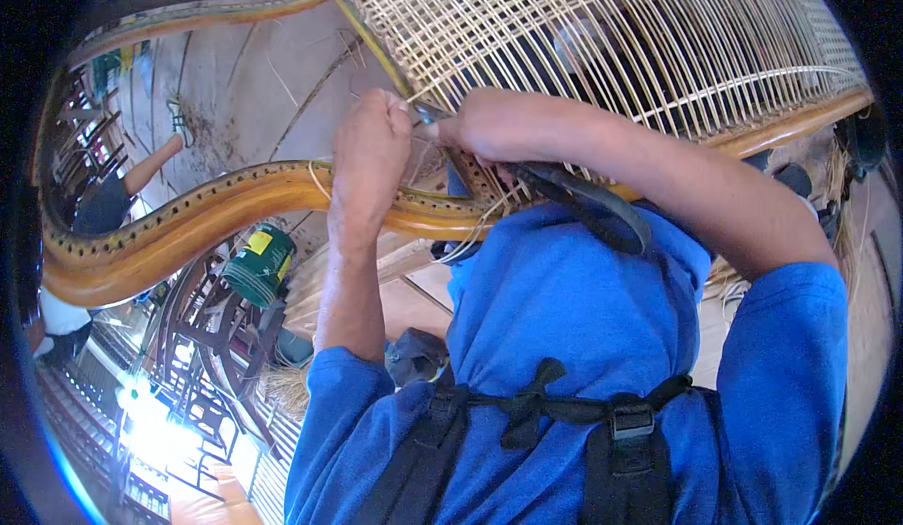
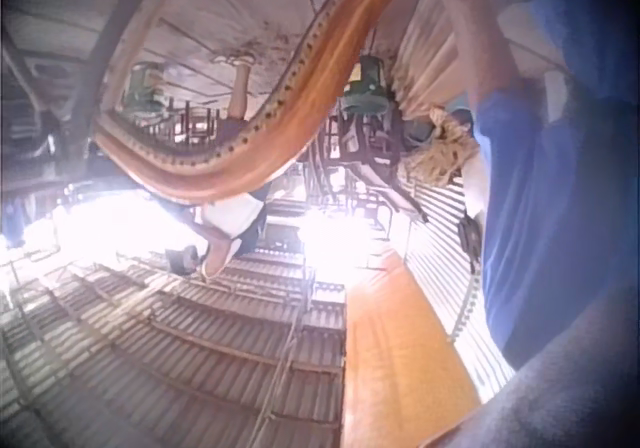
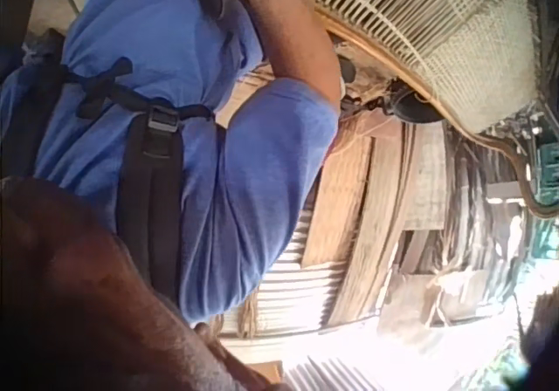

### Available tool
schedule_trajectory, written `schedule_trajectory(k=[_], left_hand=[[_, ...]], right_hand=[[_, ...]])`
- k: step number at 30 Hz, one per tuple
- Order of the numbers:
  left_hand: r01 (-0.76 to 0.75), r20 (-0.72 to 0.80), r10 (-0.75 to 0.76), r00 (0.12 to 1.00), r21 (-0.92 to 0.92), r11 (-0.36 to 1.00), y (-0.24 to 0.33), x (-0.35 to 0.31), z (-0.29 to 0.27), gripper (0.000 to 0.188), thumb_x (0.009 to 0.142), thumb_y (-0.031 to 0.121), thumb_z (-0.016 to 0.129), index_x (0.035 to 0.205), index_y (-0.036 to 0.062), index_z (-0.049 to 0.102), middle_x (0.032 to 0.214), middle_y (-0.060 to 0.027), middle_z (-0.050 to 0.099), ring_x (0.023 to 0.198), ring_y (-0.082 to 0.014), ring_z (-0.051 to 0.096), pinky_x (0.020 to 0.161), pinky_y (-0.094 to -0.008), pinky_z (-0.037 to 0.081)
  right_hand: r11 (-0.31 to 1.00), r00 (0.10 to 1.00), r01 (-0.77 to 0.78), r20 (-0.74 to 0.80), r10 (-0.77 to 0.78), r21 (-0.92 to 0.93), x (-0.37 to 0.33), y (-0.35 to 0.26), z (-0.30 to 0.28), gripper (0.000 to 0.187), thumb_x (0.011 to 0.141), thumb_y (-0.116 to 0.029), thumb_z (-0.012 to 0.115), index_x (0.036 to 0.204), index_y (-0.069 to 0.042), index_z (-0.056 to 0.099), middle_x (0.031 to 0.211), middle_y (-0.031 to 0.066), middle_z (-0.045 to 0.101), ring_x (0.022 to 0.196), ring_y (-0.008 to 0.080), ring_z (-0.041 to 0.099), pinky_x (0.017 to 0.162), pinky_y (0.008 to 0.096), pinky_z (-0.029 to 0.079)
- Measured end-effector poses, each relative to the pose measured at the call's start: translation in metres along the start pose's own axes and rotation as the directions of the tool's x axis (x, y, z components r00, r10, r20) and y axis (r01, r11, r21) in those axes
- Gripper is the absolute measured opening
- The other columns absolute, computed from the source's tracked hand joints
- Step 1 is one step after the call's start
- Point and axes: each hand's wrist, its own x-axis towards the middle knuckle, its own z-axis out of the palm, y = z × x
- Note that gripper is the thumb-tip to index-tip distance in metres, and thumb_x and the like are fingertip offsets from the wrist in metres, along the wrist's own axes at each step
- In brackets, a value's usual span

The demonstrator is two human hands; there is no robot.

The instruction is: Repairing or weaving a rattan/wicker chair seat using strips of material and a knife.

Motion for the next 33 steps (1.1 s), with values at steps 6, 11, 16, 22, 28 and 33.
schedule_trajectory(k=[6, 11, 16, 22, 28, 33], left_hand=[[-0.021, 0.005, 0.021, 1.0, 0.008, 1.0, -0.001, 0.005, -0.002, 0.024, 0.087, 0.019, 0.046, 0.087, -0.0029, 0.056, 0.085, -0.0263, 0.059, 0.084, -0.043, 0.057, 0.074, -0.0493, 0.044], [0.011, 0.012, -0.011, 1.0, 0.04, 0.999, -0.001, 0.004, -0.001, 0.026, 0.086, 0.021, 0.045, 0.087, -0.0028, 0.056, 0.087, -0.0268, 0.06, 0.085, -0.0439, 0.057, 0.075, -0.0499, 0.044], [-0.024, 0.012, 0.024, 1.0, 0.052, 0.998, 0.0, 0.004, -0.001, 0.023, 0.084, 0.015, 0.048, 0.087, -0.0054, 0.058, 0.086, -0.0267, 0.061, 0.086, -0.0413, 0.059, 0.077, -0.0486, 0.045], [-0.079, 0.012, 0.078, 0.997, 0.063, 0.995, 0.007, 0.003, -0.003, 0.022, 0.086, 0.014, 0.047, 0.091, -0.0032, 0.059, 0.086, -0.0252, 0.062, 0.086, -0.0397, 0.06, 0.076, -0.0469, 0.045], [-0.322, -0.347, 0.136, 0.928, -0.563, 0.761, 0.067, -0.044, -0.063, 0.011, 0.09, 0.009, 0.054, 0.095, 0.0008, 0.061, 0.073, 0.0008, 0.055, 0.066, -0.0062, 0.048, 0.059, -0.0211, 0.04], [-0.585, -0.725, 0.248, 0.642, -0.255, 0.77, 0.109, -0.078, -0.129, 0.013, 0.091, 0.013, 0.058, 0.097, 0.0019, 0.059, 0.077, -0.0015, 0.055, 0.058, -0.0059, 0.043, 0.05, -0.0189, 0.035]], right_hand=[[0.998, 0.999, 0.025, -0.033, -0.027, -0.064, 0.013, -0.002, 0.0, 0.055, 0.095, -0.039, 0.04, 0.061, 0.001, 0.053, 0.052, 0.0071, 0.051, 0.041, 0.0175, 0.053, 0.045, 0.0329, 0.046], [0.979, 0.994, 0.045, -0.09, -0.064, -0.199, 0.014, -0.005, 0.004, 0.058, 0.095, -0.043, 0.037, 0.061, 0.001, 0.054, 0.047, 0.0089, 0.051, 0.041, 0.0191, 0.053, 0.048, 0.0338, 0.046], [0.938, 0.968, 0.16, -0.136, -0.21, -0.307, 0.009, -0.003, 0.009, 0.057, 0.096, -0.041, 0.036, 0.064, 0.001, 0.058, 0.048, 0.0108, 0.052, 0.044, 0.0216, 0.055, 0.05, 0.0362, 0.046], [0.873, 0.932, 0.288, -0.094, -0.35, -0.394, -0.001, 0.015, 0.008, 0.054, 0.096, -0.04, 0.035, 0.079, 0.003, 0.061, 0.057, 0.0179, 0.056, 0.058, 0.0331, 0.059, 0.063, 0.0446, 0.047], [0.982, 0.686, 0.106, -0.703, -0.187, -0.157, -0.187, 0.1, 0.015, 0.05, 0.09, -0.044, 0.05, 0.105, 0.003, 0.055, 0.092, 0.0233, 0.061, 0.089, 0.038, 0.059, 0.079, 0.0444, 0.044], [0.881, 0.296, -0.424, -0.888, 0.353, 0.209, -0.235, 0.263, 0.075, 0.048, 0.089, -0.039, 0.052, 0.118, -0.001, 0.05, 0.105, 0.0254, 0.059, 0.101, 0.0393, 0.057, 0.088, 0.044, 0.043]])
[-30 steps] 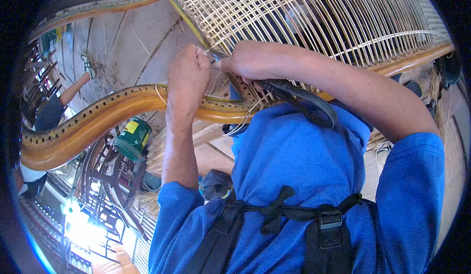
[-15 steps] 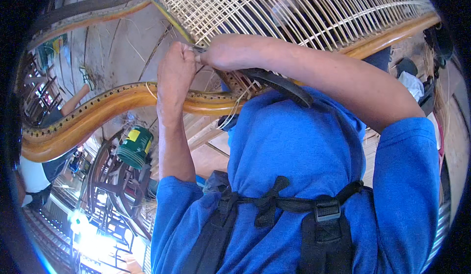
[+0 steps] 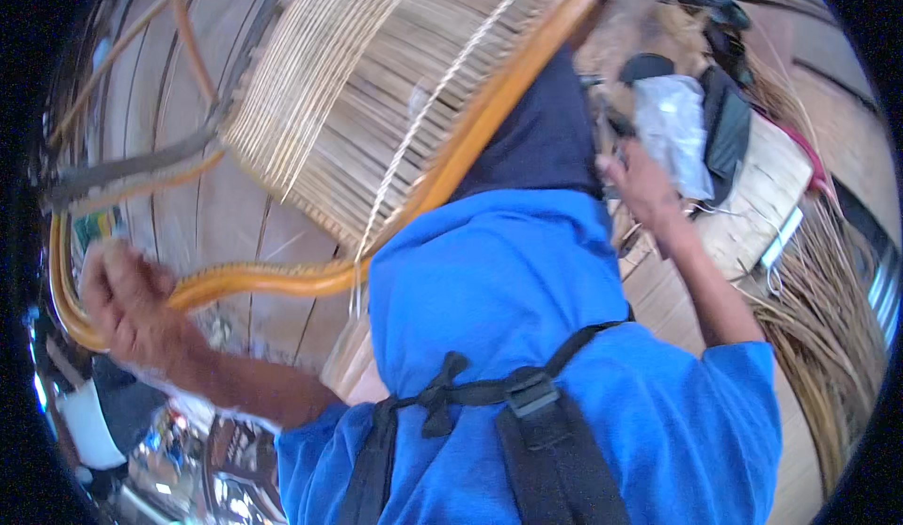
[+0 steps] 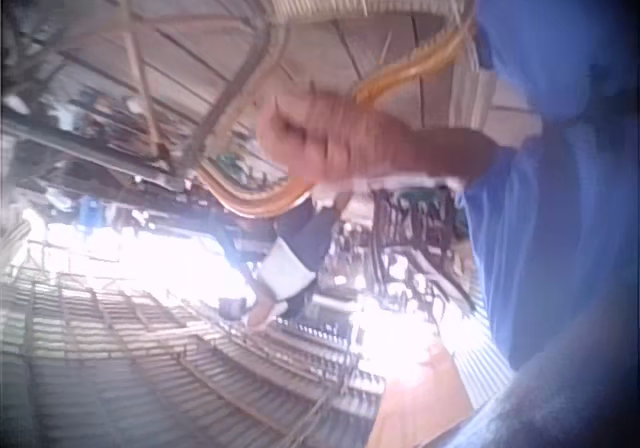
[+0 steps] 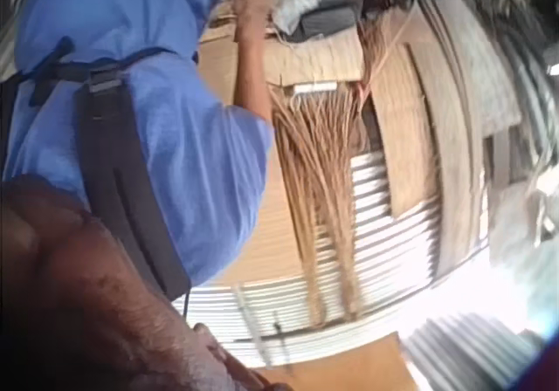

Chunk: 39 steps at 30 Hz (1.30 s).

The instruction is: Repairing or weaving a rattan/wicker chair seat using strips of material and a knife.

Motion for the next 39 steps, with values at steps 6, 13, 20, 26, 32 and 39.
schedule_trajectory(k=[6, 13, 20, 26, 32, 39], left_hand=[[0.136, -0.032, -0.179, 0.983, -0.529, 0.838, 0.019, 0.008, -0.021, 0.006, 0.091, 0.007, 0.054, 0.093, 0.0013, 0.056, 0.09, -0.0045, 0.056, 0.069, -0.0087, 0.046, 0.06, -0.0221, 0.039], [0.481, 0.482, 0.046, 0.875, -0.876, 0.032, 0.091, -0.038, 0.11, 0.012, 0.09, 0.009, 0.054, 0.094, -0.0015, 0.058, 0.093, -0.0065, 0.057, 0.076, -0.0146, 0.051, 0.075, -0.0294, 0.044], [0.08, 0.063, -0.101, 0.993, -0.983, 0.166, 0.003, 0.047, -0.017, 0.008, 0.086, 0.004, 0.057, 0.085, -0.0016, 0.052, 0.075, -0.0064, 0.053, 0.066, -0.0144, 0.05, 0.064, -0.0289, 0.044], [0.085, 0.013, -0.214, 0.977, -0.94, 0.33, -0.094, 0.007, -0.139, 0.01, 0.087, 0.007, 0.053, 0.081, 0.0058, 0.046, 0.063, 0.0027, 0.029, 0.052, -0.0074, 0.029, 0.043, -0.0231, 0.028], [0.14, -0.643, 0.231, 0.73, 0.472, 0.871, -0.18, -0.062, -0.113, 0.021, 0.09, 0.02, 0.053, 0.084, 0.0004, 0.057, 0.07, -0.0093, 0.052, 0.061, -0.0194, 0.05, 0.059, -0.0352, 0.045], [0.141, -0.136, -0.092, 0.986, 0.416, 0.898, -0.108, -0.118, 0.032, 0.021, 0.09, 0.018, 0.054, 0.093, -0.0024, 0.059, 0.08, -0.0135, 0.058, 0.072, -0.0222, 0.054, 0.068, -0.0328, 0.045]], right_hand=[[0.971, 0.95, 0.238, -0.207, -0.232, 0.006, -0.023, 0.021, 0.023, 0.044, 0.085, -0.025, 0.059, 0.123, -0.004, 0.049, 0.116, 0.0198, 0.055, 0.108, 0.0338, 0.054, 0.09, 0.0402, 0.043], [-0.231, 0.601, 0.329, -0.392, -0.697, 0.916, -0.036, -0.183, -0.041, 0.036, 0.087, -0.014, 0.058, 0.12, 0.0, 0.053, 0.096, 0.0075, 0.059, 0.08, 0.012, 0.055, 0.071, 0.0257, 0.046], [0.263, 0.701, 0.517, -0.226, -0.677, 0.814, 0.009, -0.107, -0.084, 0.017, 0.088, -0.014, 0.058, 0.099, -0.002, 0.062, 0.071, -0.0027, 0.052, 0.053, 0.0021, 0.042, 0.046, 0.0162, 0.031], [0.626, 0.78, 0.626, -0.382, -0.496, 0.465, 0.018, 0.006, -0.129, 0.018, 0.088, -0.02, 0.06, 0.09, -0.003, 0.066, 0.073, -0.0054, 0.054, 0.063, 0.0031, 0.044, 0.055, 0.0191, 0.036], [0.933, 0.958, 0.285, 0.032, -0.285, -0.219, 0.042, 0.057, -0.112, 0.022, 0.085, -0.019, 0.057, 0.095, 0.0, 0.064, 0.084, 0.0122, 0.065, 0.078, 0.026, 0.062, 0.07, 0.0338, 0.046], [0.889, 0.597, 0.428, -0.687, -0.415, -0.166, 0.177, 0.046, -0.124, 0.02, 0.087, -0.02, 0.048, 0.093, -0.004, 0.06, 0.087, 0.0192, 0.06, 0.09, 0.037, 0.058, 0.079, 0.0439, 0.046]])
